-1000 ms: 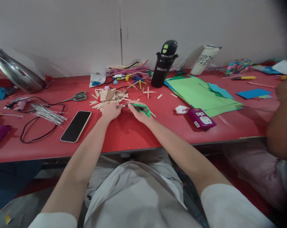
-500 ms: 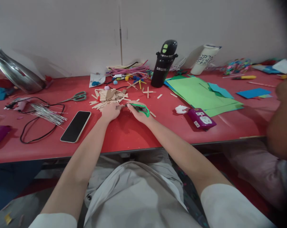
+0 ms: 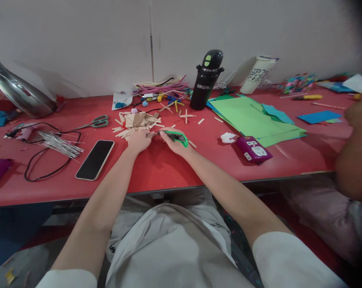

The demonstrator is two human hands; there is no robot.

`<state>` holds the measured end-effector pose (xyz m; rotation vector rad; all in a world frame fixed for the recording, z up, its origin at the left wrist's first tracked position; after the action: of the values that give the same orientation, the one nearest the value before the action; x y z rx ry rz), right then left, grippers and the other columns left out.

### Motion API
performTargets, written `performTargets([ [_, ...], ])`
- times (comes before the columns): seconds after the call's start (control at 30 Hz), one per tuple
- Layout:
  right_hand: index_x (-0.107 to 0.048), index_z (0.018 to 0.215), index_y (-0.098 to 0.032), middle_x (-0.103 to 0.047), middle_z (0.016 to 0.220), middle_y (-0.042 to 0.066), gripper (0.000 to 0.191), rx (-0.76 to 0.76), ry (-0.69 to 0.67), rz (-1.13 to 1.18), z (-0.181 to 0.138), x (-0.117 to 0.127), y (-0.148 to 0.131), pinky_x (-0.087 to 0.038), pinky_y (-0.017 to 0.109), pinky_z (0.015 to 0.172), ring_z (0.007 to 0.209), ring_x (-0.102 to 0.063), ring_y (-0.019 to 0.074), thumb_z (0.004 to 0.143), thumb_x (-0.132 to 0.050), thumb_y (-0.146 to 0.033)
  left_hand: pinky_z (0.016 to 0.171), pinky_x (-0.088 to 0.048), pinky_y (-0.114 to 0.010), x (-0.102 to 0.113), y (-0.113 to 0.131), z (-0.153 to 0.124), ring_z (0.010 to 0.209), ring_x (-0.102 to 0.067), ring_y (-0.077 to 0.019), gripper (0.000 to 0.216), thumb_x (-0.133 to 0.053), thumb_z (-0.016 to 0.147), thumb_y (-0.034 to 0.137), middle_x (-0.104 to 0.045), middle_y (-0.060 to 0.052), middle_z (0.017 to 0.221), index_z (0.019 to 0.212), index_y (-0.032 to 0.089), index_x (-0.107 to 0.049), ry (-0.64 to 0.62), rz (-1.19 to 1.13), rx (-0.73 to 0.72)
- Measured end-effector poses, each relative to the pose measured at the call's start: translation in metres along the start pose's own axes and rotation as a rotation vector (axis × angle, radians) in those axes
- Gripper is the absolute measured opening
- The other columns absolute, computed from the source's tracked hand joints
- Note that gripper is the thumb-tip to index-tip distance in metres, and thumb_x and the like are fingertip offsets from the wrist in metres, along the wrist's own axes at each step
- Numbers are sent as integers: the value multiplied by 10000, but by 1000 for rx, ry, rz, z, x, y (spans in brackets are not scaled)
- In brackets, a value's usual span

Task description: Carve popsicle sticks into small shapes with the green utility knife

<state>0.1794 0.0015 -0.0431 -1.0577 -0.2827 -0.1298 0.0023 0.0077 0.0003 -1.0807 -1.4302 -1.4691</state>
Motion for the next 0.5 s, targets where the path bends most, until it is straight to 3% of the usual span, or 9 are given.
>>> performTargets([
  [0.5,-713,975,-223,-755,1008,69,442,4,11,11,0,0,-1,-605,392,870,876,-728,223,922,-540,-626,826,-501,-389,0,-1,0,1041,-681,-303,393,-423,969,469,-773,-90,1062,915,248,-743,7,1,-16],
])
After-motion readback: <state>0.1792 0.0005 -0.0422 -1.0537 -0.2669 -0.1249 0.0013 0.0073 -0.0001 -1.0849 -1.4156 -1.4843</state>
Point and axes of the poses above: each hand's wrist, its own z-axis towards the middle knuckle, its own x-axis out of the back of the hand, y = z × x, the point moved 1 cm from there along z, towards the middle knuckle
